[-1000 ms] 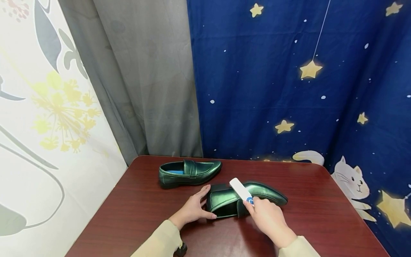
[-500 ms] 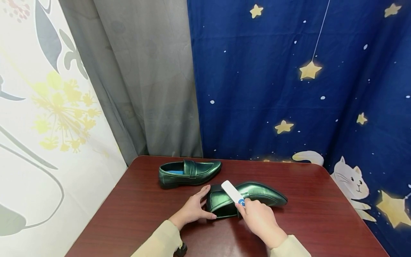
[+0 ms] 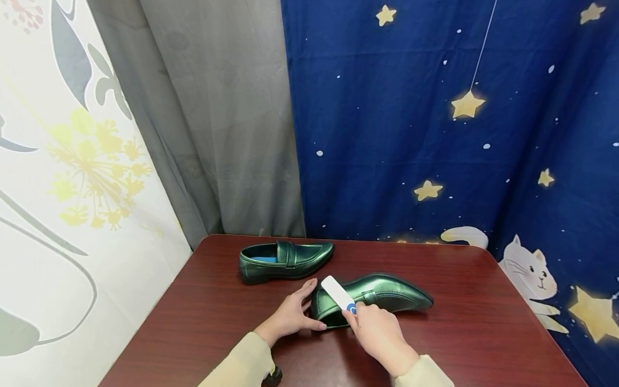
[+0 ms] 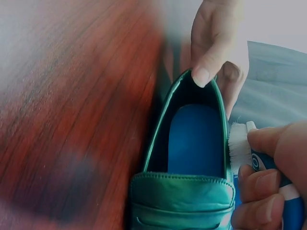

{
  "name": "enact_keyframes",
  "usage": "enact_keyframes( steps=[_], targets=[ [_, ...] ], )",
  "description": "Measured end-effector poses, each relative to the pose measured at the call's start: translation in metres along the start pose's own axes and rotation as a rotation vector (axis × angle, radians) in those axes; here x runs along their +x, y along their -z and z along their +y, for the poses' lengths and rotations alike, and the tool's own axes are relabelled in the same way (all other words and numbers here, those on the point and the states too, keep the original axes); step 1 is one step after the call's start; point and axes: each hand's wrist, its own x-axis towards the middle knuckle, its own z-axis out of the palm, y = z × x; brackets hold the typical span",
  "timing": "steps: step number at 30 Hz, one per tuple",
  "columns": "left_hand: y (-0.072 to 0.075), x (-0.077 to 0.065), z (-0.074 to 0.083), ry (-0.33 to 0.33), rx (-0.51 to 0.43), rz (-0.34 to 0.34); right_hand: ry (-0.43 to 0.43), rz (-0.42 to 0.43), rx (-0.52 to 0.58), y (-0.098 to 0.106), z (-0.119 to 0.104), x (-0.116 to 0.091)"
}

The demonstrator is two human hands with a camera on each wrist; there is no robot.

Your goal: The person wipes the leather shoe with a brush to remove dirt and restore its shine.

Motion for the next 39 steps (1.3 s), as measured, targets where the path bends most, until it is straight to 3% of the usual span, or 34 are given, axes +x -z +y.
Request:
enact_keyframes(
  steps=[17, 39],
  targets=[
    [0.0, -0.001, 0.001, -0.006, 0.032, 0.012, 0.056, 0.019, -0.032, -0.009, -0.017, -0.001],
    [0.0, -0.001, 0.003, 0.002, 0.025, 0.02, 0.058, 0.067, -0.084, -0.008, -0.012, -0.001]
  ],
)
